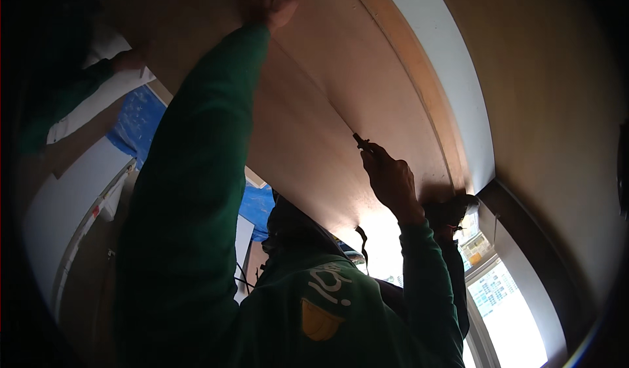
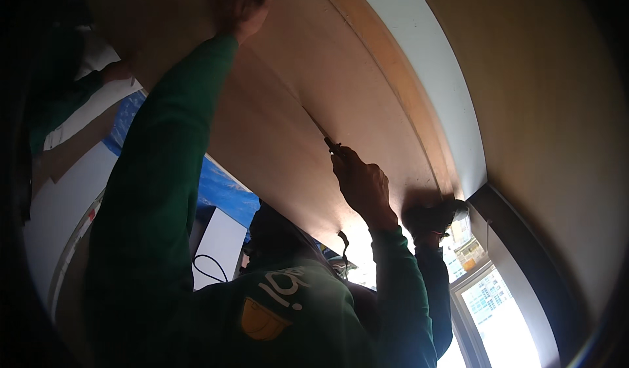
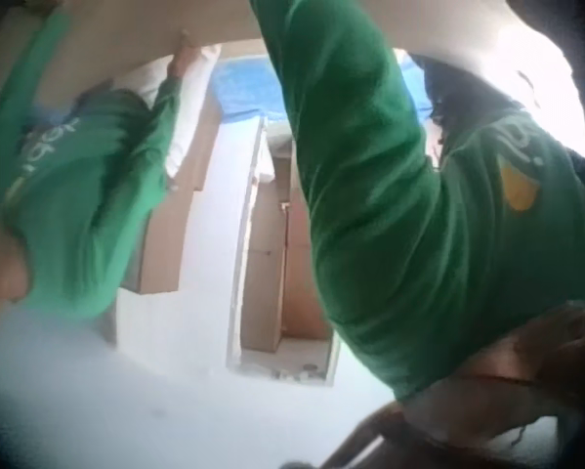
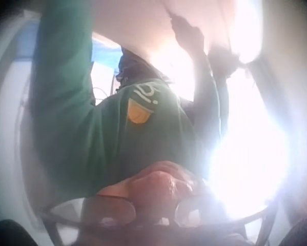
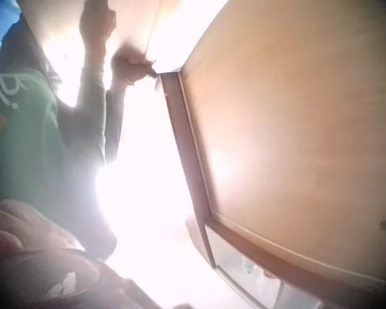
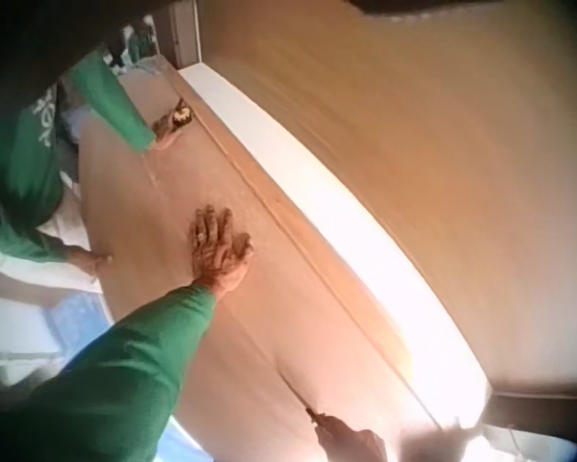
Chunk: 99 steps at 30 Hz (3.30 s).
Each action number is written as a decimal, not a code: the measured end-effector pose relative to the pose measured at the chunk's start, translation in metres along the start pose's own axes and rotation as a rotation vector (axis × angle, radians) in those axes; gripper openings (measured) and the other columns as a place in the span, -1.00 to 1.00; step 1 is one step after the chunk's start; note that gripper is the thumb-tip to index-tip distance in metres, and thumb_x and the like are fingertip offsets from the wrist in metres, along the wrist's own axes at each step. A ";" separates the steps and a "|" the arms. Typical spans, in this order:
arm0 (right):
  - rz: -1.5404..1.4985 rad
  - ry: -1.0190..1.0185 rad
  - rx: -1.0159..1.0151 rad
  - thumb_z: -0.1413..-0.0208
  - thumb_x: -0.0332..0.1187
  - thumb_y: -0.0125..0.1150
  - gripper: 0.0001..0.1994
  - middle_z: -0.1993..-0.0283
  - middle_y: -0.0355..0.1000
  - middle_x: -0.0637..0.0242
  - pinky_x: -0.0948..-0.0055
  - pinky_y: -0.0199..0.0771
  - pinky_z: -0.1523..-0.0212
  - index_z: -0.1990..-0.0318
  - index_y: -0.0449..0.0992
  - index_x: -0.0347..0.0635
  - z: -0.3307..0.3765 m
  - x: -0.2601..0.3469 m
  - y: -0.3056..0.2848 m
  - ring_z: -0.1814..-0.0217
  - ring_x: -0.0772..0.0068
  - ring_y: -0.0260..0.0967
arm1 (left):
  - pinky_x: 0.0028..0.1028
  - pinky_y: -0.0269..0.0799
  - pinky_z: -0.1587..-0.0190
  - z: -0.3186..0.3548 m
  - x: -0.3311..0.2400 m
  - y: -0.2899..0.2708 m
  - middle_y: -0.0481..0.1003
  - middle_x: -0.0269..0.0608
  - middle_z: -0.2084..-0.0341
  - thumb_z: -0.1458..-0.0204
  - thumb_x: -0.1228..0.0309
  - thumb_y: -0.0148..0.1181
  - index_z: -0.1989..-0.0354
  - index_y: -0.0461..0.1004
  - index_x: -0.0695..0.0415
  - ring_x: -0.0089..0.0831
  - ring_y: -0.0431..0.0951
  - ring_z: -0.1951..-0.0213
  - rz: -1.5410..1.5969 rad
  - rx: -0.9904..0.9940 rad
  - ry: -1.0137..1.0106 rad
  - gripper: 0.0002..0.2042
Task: The person uses a hand saw to cut a line across a large wooden board while another person assists by holding the board steady on the floor.
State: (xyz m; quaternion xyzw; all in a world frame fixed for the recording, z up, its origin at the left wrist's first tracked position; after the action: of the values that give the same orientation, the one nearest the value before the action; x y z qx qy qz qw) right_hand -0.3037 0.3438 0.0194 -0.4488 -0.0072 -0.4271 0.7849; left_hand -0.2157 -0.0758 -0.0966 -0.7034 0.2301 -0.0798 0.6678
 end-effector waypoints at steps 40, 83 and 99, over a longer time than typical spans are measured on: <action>-0.097 0.655 -0.158 -0.46 -0.04 0.23 -0.52 0.15 0.66 -0.05 0.00 0.60 -0.11 -0.38 0.51 -0.07 0.332 -0.071 -0.244 0.00 -0.13 0.66 | 0.12 0.00 -0.65 0.016 -0.030 -0.012 0.19 0.06 -0.61 -0.57 0.08 -0.20 -0.64 0.22 -0.04 0.03 0.18 -0.61 -0.917 0.131 0.400 -0.45; 0.028 0.872 -0.165 -0.33 -0.21 0.41 -0.45 0.17 0.72 0.16 0.19 0.67 -0.01 -0.47 0.53 0.14 0.332 -0.083 -0.237 0.14 0.24 0.71 | 0.15 0.00 -0.61 -0.020 0.039 0.055 0.08 0.22 -0.62 -0.32 -0.39 -0.09 -0.68 0.11 -0.10 0.19 0.06 -0.63 -0.227 -0.114 0.116 -0.12; -0.046 0.869 -0.061 -0.30 -0.35 0.40 -0.45 0.13 0.73 0.06 0.07 0.68 -0.10 -0.44 0.54 0.01 0.311 -0.094 -0.233 0.05 0.10 0.72 | 0.11 -0.05 -0.63 -0.006 0.025 0.032 -0.03 0.22 -0.66 -0.32 -0.36 -0.06 -0.69 0.06 -0.13 0.19 0.02 -0.64 -0.123 -0.094 0.089 -0.12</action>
State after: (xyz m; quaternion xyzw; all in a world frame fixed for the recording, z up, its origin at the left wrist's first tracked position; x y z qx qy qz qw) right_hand -0.4054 0.5735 0.3311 -0.2502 0.3263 -0.5938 0.6916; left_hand -0.2033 -0.0918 -0.1324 -0.7423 0.2195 -0.1410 0.6172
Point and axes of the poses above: each hand's wrist, its own z-axis away from the middle knuckle, its own y-axis out of the palm, x = y × z, the point moved 5 cm from there along -z, towards the middle knuckle
